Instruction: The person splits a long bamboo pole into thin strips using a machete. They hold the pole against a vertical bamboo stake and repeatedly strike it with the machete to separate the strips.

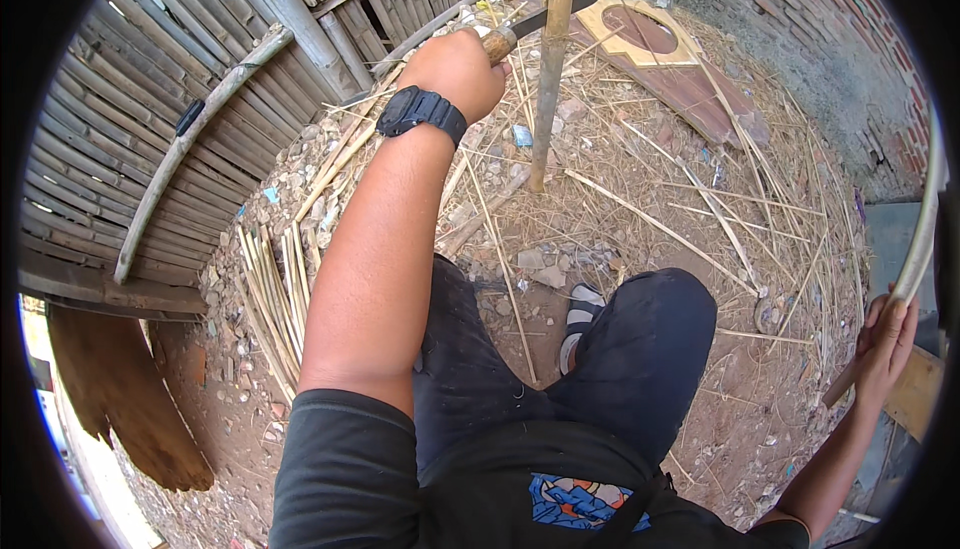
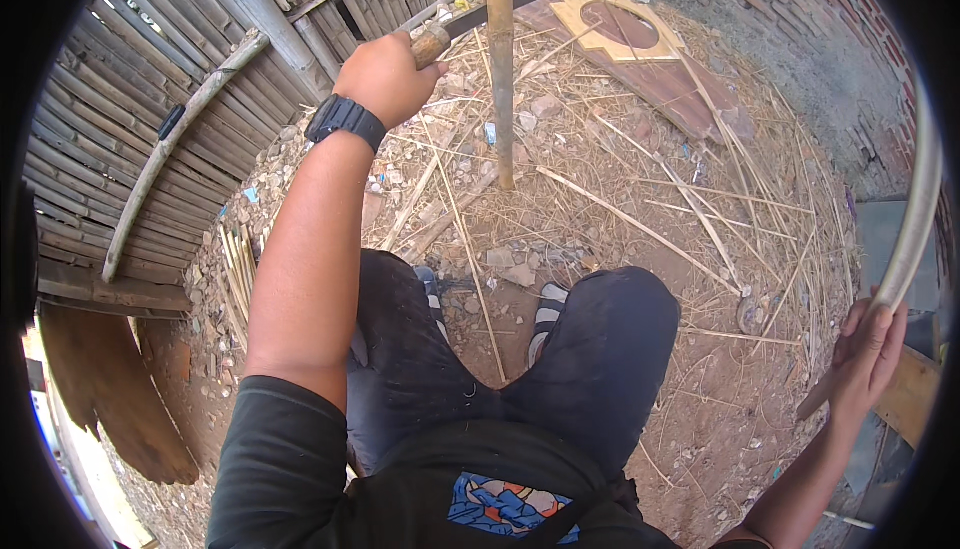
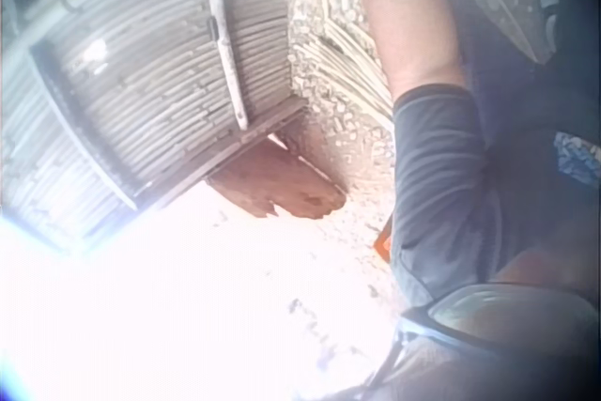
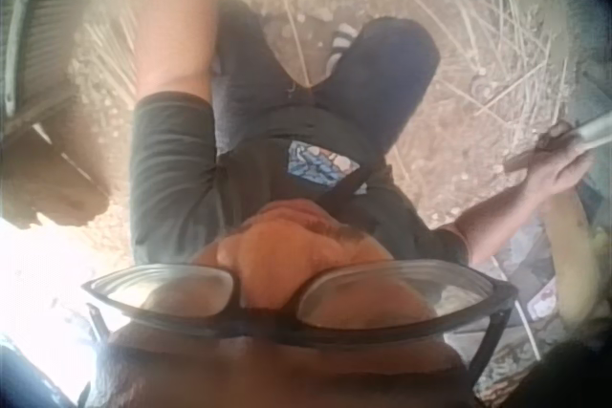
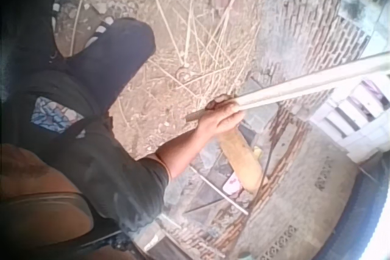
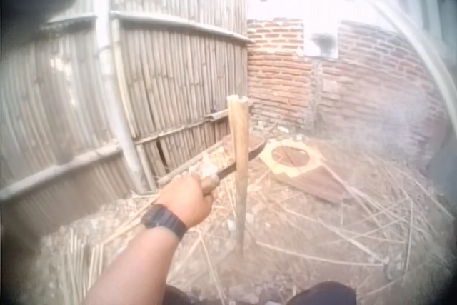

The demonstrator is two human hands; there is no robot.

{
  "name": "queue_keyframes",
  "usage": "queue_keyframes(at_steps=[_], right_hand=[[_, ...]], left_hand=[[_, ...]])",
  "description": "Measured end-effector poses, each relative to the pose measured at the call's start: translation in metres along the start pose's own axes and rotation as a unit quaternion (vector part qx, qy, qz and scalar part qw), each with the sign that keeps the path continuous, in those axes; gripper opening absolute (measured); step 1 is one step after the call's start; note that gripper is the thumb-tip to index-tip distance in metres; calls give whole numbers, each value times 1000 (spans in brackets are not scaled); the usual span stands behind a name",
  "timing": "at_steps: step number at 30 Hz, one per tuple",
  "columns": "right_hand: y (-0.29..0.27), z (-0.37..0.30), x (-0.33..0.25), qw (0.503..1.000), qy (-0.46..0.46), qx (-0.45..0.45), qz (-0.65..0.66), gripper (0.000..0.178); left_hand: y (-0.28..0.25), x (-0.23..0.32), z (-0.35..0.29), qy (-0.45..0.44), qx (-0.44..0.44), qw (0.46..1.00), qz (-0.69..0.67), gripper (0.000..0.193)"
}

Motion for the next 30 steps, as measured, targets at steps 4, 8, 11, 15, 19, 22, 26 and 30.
queue_keyframes(at_steps=[4, 8, 11, 15, 19, 22, 26, 30], right_hand=[[14, 3, 1, 995, -60, 72, 45, 32], [55, -48, 91, 979, 24, -99, -178, 18], [80, -66, 81, 928, 59, -258, -263, 20], [56, -50, 70, 948, 120, -243, -167, 26], [18, -23, 34, 990, 113, -82, 13, 29], [6, -1, 19, 996, -1, 8, 90, 28], [44, -13, 47, 998, -27, -8, 64, 21], [82, -53, 91, 929, 42, -248, -271, 23]], left_hand=[[-1, 1, 0, -2, 0, 1000, 3, 49], [4, 4, 3, 14, 4, 1000, -11, 49], [2, 2, 3, 4, 5, 1000, 5, 49], [-1, 7, 0, -9, -2, 1000, 6, 50], [2, 4, 2, 2, 3, 1000, 8, 49], [1, 0, 2, 3, 12, 1000, 16, 49], [2, 5, 2, 7, 8, 1000, 10, 49], [4, 2, 4, 1, 7, 1000, 9, 49]])
Point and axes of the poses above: each hand's wrist, its own z-axis towards the middle knuckle, its own y-axis out of the palm, x = y × z, the point moved 6 cm from there along z, towards the middle knuckle, and after that the axes turned 4 degrees about -x, right-handed, at the moved point
